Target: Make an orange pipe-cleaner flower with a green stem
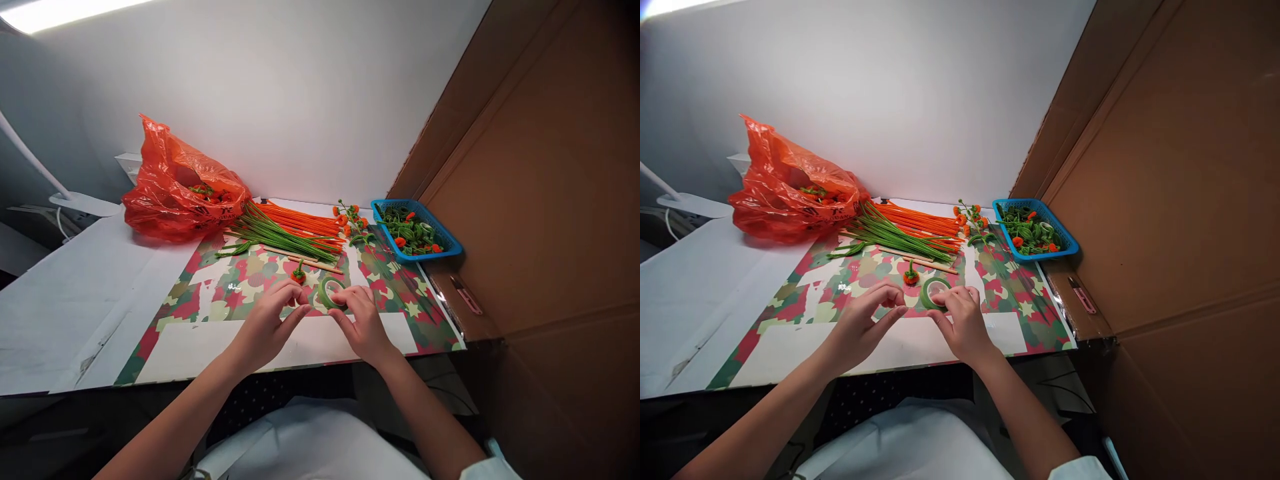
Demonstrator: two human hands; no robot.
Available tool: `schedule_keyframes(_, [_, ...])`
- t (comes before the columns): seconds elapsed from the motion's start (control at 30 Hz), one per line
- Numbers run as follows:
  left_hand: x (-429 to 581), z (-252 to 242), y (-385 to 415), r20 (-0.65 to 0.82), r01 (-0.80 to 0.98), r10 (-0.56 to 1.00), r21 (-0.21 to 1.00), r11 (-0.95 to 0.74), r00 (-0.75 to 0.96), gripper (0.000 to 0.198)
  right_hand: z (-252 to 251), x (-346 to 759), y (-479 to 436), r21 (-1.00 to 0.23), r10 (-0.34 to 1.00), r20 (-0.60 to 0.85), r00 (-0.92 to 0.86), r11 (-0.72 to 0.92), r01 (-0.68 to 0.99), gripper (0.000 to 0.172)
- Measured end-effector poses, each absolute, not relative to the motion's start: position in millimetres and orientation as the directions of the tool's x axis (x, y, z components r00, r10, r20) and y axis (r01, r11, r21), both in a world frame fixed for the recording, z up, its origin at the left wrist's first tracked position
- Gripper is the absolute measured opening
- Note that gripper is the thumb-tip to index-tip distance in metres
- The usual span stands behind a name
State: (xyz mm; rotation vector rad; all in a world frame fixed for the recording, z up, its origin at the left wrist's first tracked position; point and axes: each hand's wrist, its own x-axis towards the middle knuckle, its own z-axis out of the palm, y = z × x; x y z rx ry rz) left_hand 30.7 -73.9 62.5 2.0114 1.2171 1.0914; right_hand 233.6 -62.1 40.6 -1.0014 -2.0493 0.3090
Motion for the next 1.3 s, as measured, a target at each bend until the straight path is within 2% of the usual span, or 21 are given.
schedule_keyframes(0.2, [27, 61, -81, 0.322, 0.412, 0.91, 0.816, -0.406, 0.259, 0.021, 38, 231, -62, -0.664, 0.869, 0.428, -0.248, 0.488, 0.566, 0.017])
schedule_keyframes(0.27, [25, 61, -80, 0.299, 0.405, 0.928, 0.837, -0.368, 0.224, 0.021, 37, 229, -64, -0.759, 0.91, 0.337, -0.24, 0.414, 0.503, 0.017])
schedule_keyframes(0.37, [20, 61, -76, 0.197, 0.382, 0.963, 0.889, -0.255, 0.184, 0.024, 36, 229, -65, -0.905, 0.943, 0.189, -0.273, 0.275, 0.323, 0.019])
schedule_keyframes(0.47, [11, 62, -73, 0.137, 0.326, 0.978, 0.928, -0.182, 0.155, 0.027, 35, 230, -64, -0.951, 0.952, 0.132, -0.275, 0.2, 0.236, 0.019])
schedule_keyframes(0.7, [-7, 57, -74, 0.119, 0.376, 0.985, 0.913, -0.157, 0.124, 0.028, 36, 234, -66, -0.911, 0.938, 0.195, -0.287, 0.282, 0.3, 0.02])
schedule_keyframes(0.83, [5, 54, -77, 0.204, 0.456, 0.942, 0.834, -0.31, 0.268, 0.039, 40, 233, -69, -0.856, 0.905, 0.256, -0.341, 0.376, 0.355, 0.02])
schedule_keyframes(0.97, [22, 51, -77, 0.287, 0.449, 0.885, 0.778, -0.439, 0.367, 0.033, 47, 233, -73, -0.758, 0.848, 0.338, -0.407, 0.502, 0.416, 0.021])
schedule_keyframes(1.17, [29, 50, -77, 0.24, 0.389, 0.931, 0.857, -0.337, 0.276, 0.018, 51, 234, -75, -0.656, 0.803, 0.4, -0.442, 0.588, 0.473, 0.019])
schedule_keyframes(1.3, [28, 55, -79, 0.203, 0.418, 0.931, 0.849, -0.321, 0.303, 0.022, 47, 232, -74, -0.616, 0.794, 0.408, -0.449, 0.603, 0.507, 0.019])
